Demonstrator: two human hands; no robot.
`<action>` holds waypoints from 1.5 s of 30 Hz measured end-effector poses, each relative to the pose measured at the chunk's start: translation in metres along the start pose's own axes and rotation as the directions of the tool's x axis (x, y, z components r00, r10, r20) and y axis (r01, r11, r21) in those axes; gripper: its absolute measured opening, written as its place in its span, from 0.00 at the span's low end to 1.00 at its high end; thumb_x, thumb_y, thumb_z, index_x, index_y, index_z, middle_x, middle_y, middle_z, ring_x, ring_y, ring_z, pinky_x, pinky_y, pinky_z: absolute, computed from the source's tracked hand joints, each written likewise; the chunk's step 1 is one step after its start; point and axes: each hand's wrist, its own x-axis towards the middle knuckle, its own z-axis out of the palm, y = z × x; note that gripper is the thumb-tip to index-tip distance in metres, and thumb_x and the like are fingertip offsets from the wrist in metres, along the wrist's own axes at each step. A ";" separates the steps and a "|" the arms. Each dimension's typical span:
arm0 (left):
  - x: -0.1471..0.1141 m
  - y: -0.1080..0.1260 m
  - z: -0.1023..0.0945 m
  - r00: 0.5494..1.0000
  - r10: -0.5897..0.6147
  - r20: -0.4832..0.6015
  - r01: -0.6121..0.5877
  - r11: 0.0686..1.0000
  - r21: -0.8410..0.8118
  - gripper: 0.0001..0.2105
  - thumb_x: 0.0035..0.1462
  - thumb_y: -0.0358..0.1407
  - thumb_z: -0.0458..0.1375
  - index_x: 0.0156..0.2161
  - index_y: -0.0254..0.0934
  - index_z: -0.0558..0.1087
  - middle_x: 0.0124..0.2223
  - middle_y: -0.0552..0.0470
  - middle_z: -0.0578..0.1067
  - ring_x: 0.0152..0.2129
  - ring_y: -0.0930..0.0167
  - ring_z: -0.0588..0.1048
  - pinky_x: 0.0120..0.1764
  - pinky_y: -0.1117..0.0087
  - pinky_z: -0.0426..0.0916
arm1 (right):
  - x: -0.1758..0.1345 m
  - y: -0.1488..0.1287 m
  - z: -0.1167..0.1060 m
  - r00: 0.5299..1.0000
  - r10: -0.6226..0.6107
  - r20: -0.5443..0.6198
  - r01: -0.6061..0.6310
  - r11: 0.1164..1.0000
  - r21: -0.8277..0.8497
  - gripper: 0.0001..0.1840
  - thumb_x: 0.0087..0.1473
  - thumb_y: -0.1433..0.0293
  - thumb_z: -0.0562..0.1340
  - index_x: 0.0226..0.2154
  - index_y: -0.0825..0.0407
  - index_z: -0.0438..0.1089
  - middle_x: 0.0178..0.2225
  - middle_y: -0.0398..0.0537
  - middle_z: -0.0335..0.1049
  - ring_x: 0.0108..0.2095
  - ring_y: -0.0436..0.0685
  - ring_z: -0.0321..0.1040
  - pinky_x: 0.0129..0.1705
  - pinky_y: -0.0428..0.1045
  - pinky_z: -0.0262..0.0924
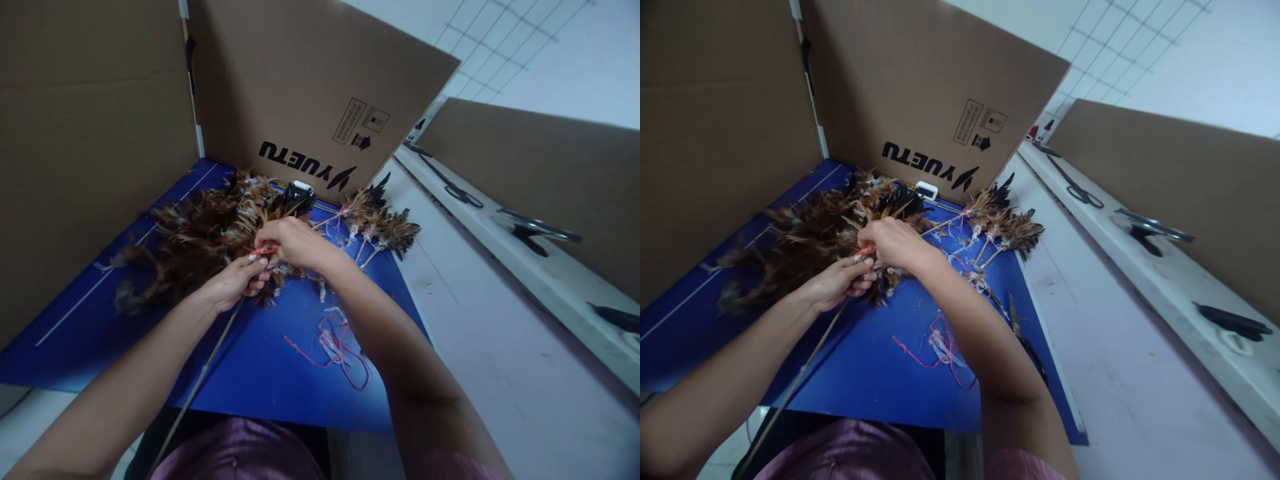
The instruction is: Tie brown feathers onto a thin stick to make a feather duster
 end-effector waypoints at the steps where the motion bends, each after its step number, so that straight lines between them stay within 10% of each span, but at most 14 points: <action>1: 0.000 0.000 0.000 1.000 -0.008 0.013 0.008 1.000 0.000 0.14 0.50 0.39 0.66 0.29 0.33 0.65 0.22 0.58 0.61 0.14 0.83 0.54 0.16 0.81 0.43 | 0.001 0.002 0.000 1.000 -0.003 0.014 0.002 1.000 0.008 0.10 0.49 0.78 0.59 0.33 0.53 0.75 0.34 0.46 0.73 0.34 0.51 0.65 0.36 0.45 0.53; 45: 0.004 0.003 -0.001 0.988 -0.145 0.050 0.152 0.968 -0.200 0.06 0.59 0.30 0.53 0.32 0.29 0.69 0.25 0.49 0.67 0.14 0.79 0.59 0.14 0.81 0.50 | -0.002 0.004 0.006 0.997 -0.003 0.071 0.011 0.994 -0.111 0.13 0.53 0.80 0.58 0.35 0.51 0.76 0.39 0.48 0.70 0.36 0.52 0.63 0.32 0.47 0.49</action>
